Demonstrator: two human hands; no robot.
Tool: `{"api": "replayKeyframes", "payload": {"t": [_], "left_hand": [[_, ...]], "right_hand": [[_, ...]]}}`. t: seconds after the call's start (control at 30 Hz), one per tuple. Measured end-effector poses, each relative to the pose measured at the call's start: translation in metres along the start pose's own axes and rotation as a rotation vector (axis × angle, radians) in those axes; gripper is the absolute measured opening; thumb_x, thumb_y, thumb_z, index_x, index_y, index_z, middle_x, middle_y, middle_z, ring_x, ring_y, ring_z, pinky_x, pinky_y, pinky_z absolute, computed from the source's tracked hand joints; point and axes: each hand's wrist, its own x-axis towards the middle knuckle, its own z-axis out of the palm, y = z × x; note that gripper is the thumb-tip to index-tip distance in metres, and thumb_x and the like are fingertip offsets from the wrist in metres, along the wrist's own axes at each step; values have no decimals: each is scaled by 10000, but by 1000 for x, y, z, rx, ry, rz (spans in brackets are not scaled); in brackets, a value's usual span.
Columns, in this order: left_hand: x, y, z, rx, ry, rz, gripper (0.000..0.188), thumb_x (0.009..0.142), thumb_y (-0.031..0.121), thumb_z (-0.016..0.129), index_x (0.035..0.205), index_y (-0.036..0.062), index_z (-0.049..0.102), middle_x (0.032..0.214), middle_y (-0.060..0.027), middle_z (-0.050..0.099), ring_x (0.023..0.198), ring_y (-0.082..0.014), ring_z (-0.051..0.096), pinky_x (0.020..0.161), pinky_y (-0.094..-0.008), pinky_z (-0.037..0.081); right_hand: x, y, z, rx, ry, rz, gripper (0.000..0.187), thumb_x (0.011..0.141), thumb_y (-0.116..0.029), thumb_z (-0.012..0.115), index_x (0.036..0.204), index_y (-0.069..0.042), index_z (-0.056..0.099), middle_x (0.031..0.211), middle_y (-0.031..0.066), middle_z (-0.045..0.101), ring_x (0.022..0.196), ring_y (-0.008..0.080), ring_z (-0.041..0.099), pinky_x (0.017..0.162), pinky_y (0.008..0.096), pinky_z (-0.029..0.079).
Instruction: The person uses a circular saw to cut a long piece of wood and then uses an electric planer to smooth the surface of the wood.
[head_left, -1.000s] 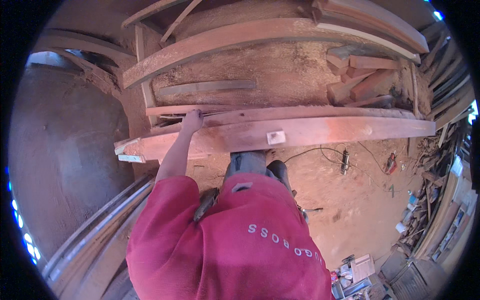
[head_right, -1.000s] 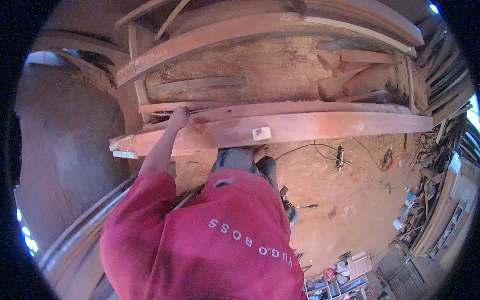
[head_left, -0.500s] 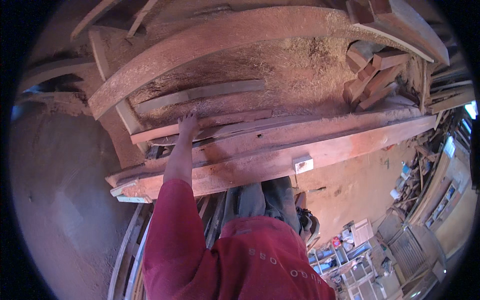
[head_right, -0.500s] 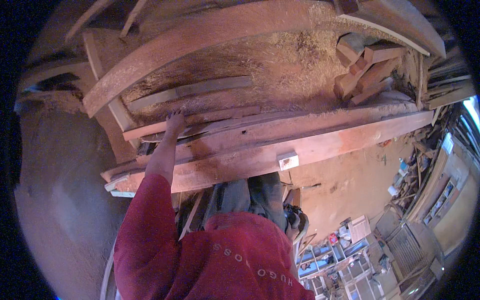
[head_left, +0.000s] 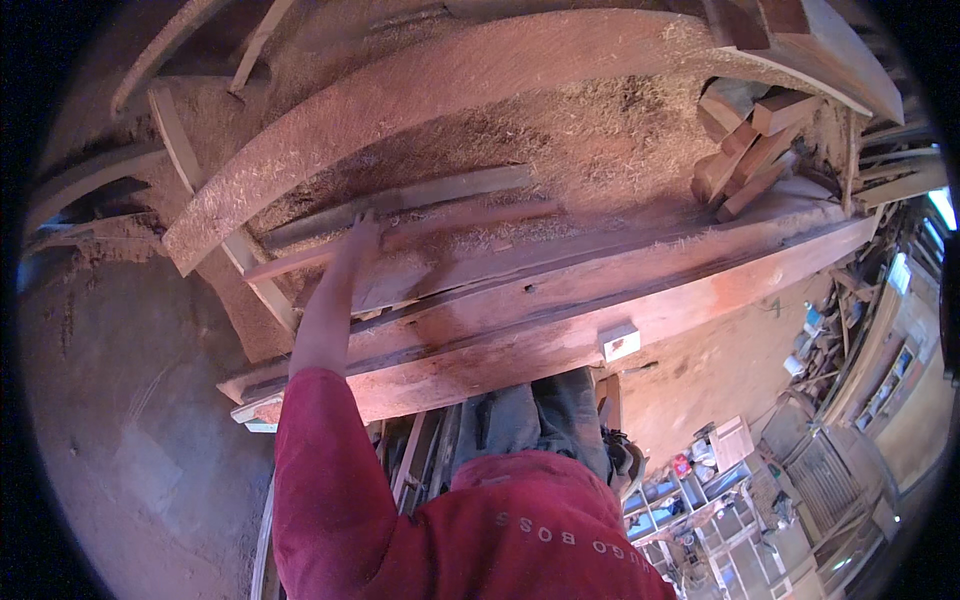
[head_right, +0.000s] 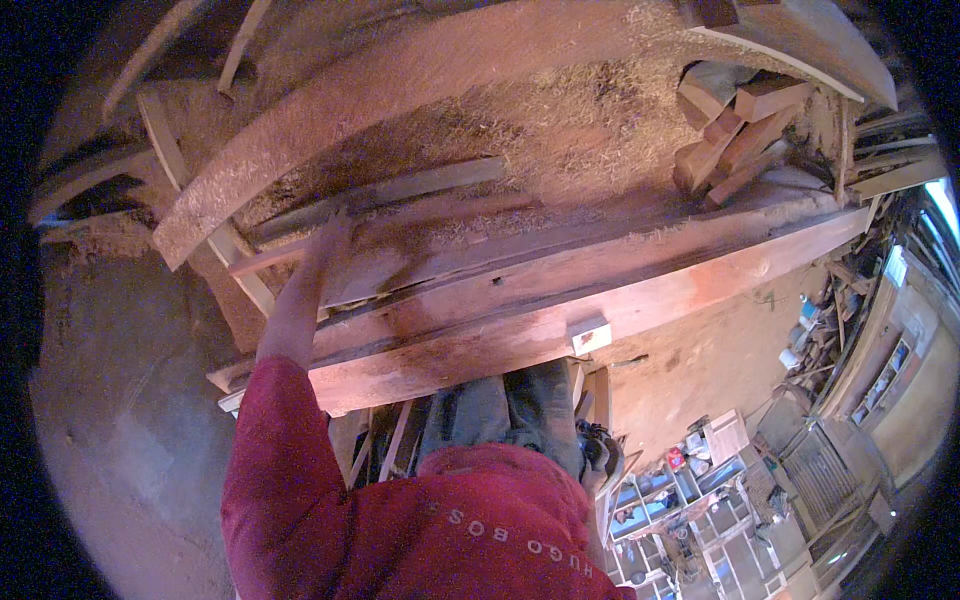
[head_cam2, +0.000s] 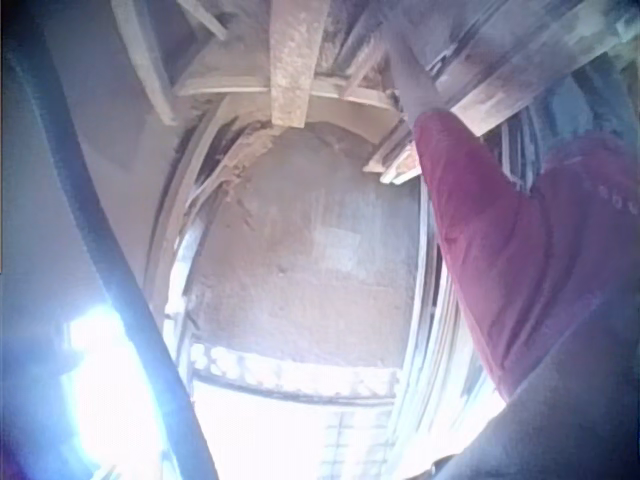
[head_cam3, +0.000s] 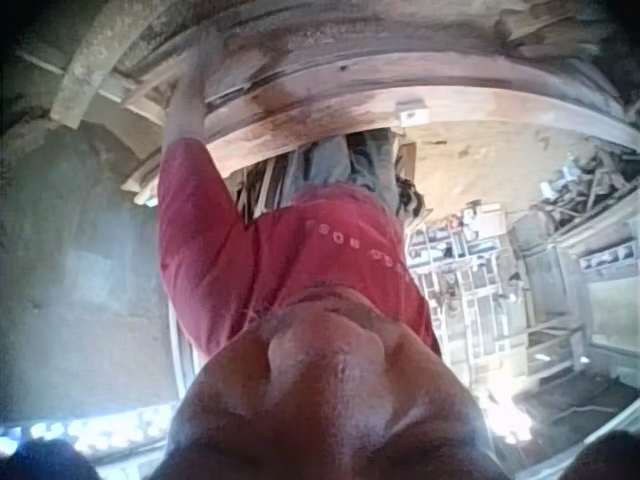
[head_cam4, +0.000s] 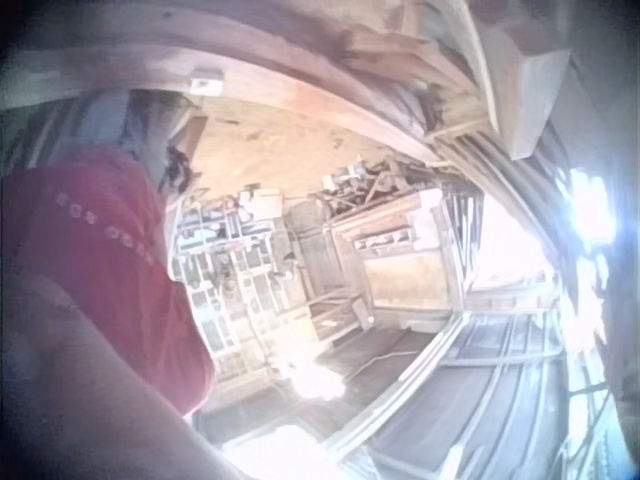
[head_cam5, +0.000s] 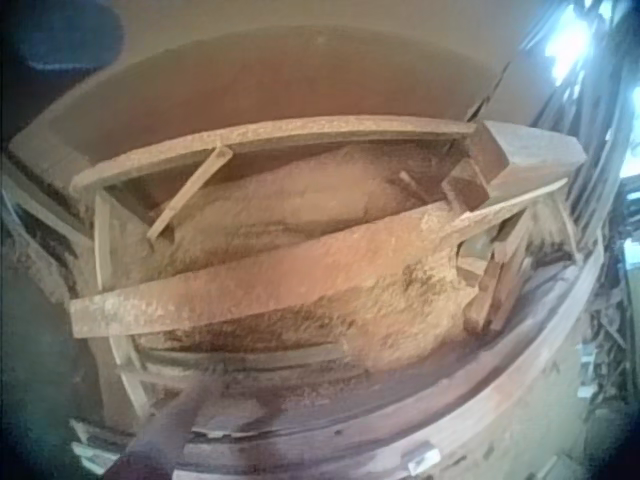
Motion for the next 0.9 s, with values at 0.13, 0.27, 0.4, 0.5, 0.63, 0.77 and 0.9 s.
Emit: {"api": "replayKeyframes", "payload": {"t": [0.13, 0.27, 0.4, 0.5, 0.63, 0.77, 0.9], "left_hand": [[44, -21, 10, 86, -65, 114, 498, 866, 236, 635, 1348, 118, 588, 1383, -181, 562, 1351, -444, 411, 1142, -624, 295], [67, 5, 18, 124, 192, -215, 708, 869, 234, 647, 1506, 132, 357, 1478, -181, 457, 1383, -409, 389, 1171, -621, 244], [76, -32, 59, 350, 431, -162, 643, 908, 201, 592, 1500, 140, 350, 1496, -168, 448, 1358, -383, 446, 1154, -612, 278], [86, -21, 58, 192, -175, -314, 626, 917, 183, 571, 1504, 138, 359, 1508, -167, 445, 1329, -356, 498, 1112, -586, 347], [76, 25, 44, 183, -255, -254, 659, 863, 239, 655, 1468, 132, 415, 1408, -161, 526, 1327, -338, 486, 1084, -593, 375], [56, 42, 79, 252, 173, -321, 697, 843, 305, 682, 1455, 106, 414, 1418, -156, 512, 1351, -370, 450, 1115, -591, 349], [70, 24, 106, 221, 53, -365, 769, 807, 357, 706, 1463, 94, 406, 1468, -179, 457, 1372, -385, 424, 1134, -598, 322]], "right_hand": [[4, -2, 6, 18, -10, -2, 604, 730, -263, 802, 1235, 33, 655, 1133, 240, 707, 1104, 347, 674, 984, 435, 503], [-4, 7, 10, 43, 23, 22, 605, 730, -263, 805, 1237, 30, 655, 1133, 236, 709, 1105, 340, 676, 985, 433, 503], [12, 0, 20, 104, 6, -12, 606, 729, -263, 807, 1238, 28, 656, 1133, 231, 711, 1106, 334, 678, 986, 431, 503], [26, 42, 22, 46, 57, -26, 592, 734, -264, 811, 1224, 32, 660, 1118, 225, 714, 1097, 321, 680, 982, 425, 504], [15, 61, 30, -45, 101, 114, 569, 739, -228, 800, 1216, 47, 655, 1093, 201, 715, 1080, 277, 669, 986, 388, 490], [35, 77, 36, 1, -97, 246, 613, 724, -177, 745, 1283, 42, 620, 1206, 198, 669, 1188, 263, 601, 1066, 367, 429], [87, 171, 33, 131, -48, -37, 654, 663, -108, 678, 1308, -38, 595, 1414, 170, 526, 1375, 334, 436, 1174, 389, 300]]}}
